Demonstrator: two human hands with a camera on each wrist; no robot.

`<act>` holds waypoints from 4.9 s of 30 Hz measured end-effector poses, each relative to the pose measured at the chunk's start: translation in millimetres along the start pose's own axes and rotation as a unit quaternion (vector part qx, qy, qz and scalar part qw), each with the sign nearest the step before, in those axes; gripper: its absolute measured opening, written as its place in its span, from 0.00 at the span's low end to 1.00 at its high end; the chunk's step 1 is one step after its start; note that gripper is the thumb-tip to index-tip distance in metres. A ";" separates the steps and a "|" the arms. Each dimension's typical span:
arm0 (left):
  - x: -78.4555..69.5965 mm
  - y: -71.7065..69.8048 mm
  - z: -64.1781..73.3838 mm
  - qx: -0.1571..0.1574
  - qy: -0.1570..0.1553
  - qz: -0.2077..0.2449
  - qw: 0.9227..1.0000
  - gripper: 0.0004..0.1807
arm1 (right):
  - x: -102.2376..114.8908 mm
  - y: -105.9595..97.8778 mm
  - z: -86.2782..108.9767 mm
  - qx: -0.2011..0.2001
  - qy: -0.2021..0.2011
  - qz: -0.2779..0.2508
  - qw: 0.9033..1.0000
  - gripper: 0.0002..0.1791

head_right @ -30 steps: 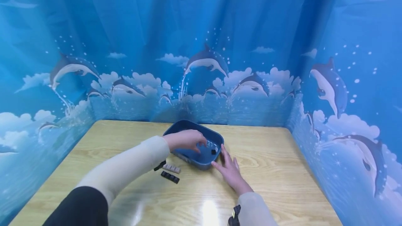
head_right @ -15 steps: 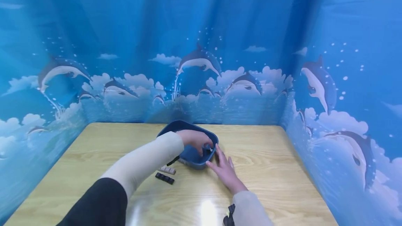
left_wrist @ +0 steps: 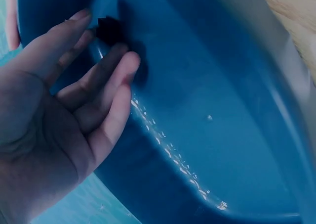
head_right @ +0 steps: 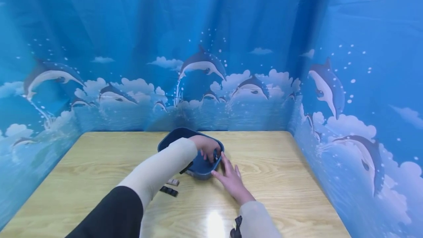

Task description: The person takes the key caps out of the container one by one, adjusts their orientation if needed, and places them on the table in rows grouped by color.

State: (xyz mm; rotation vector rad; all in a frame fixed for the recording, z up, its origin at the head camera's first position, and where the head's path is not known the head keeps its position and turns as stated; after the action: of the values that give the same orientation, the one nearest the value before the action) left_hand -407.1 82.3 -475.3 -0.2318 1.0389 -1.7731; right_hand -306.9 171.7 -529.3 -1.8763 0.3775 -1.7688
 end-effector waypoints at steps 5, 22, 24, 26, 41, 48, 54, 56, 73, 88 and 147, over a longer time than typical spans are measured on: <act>0.8 2.7 -7.0 0.007 -0.005 0.008 1.000 0.05 | 0.3 1.3 0.2 0.001 -0.003 0.002 1.000 0.47; 2.5 -16.3 9.0 -0.062 0.053 0.048 0.995 0.06 | -0.8 -0.9 -0.1 0.002 0.003 0.016 1.000 0.48; 3.7 -17.9 15.3 -0.074 0.055 0.061 0.994 0.05 | -1.1 -1.2 -0.4 0.005 0.008 0.017 1.000 0.48; 6.0 -19.6 21.8 -0.087 0.052 0.073 0.992 0.05 | -1.0 -2.1 -0.8 0.006 0.011 0.018 1.000 0.48; 23.4 -13.5 69.9 -0.225 0.118 0.325 0.911 0.12 | -2.9 -2.6 -5.0 0.012 -0.002 0.032 0.999 0.47; 24.1 5.1 98.3 -0.270 0.139 0.406 0.862 0.13 | -0.6 -0.1 -3.9 0.015 -0.001 0.029 0.999 0.48; 24.7 17.9 125.2 -0.326 0.127 0.386 0.853 0.14 | -2.1 2.6 -4.1 0.024 0.009 0.022 0.999 0.49; 25.5 21.2 132.7 -0.342 0.120 0.379 0.851 0.13 | -1.8 2.3 -3.8 0.023 0.007 0.023 0.999 0.49; 58.4 59.7 178.4 -0.400 0.118 0.529 0.739 0.14 | 1.2 2.0 -2.4 0.017 0.001 0.020 1.000 0.47; 100.5 85.5 205.8 -0.467 0.035 0.567 0.677 0.14 | 2.4 3.7 -1.9 0.016 -0.006 0.021 1.000 0.47; 161.7 121.5 192.9 -0.385 -0.065 0.270 0.880 0.09 | -1.9 1.2 -4.0 0.016 0.002 0.028 0.999 0.47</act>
State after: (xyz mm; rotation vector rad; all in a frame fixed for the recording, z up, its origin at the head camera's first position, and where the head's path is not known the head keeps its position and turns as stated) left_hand -287.2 -169.4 -495.6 -0.4859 1.4972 -0.7702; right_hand -310.9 171.0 -531.5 -1.8224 0.3972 -1.7314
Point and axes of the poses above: each hand's wrist, its own z-axis away from the middle knuckle, its own y-axis out of the palm, x = y × z, the point moved 7 cm from there along -z, towards the middle knuckle
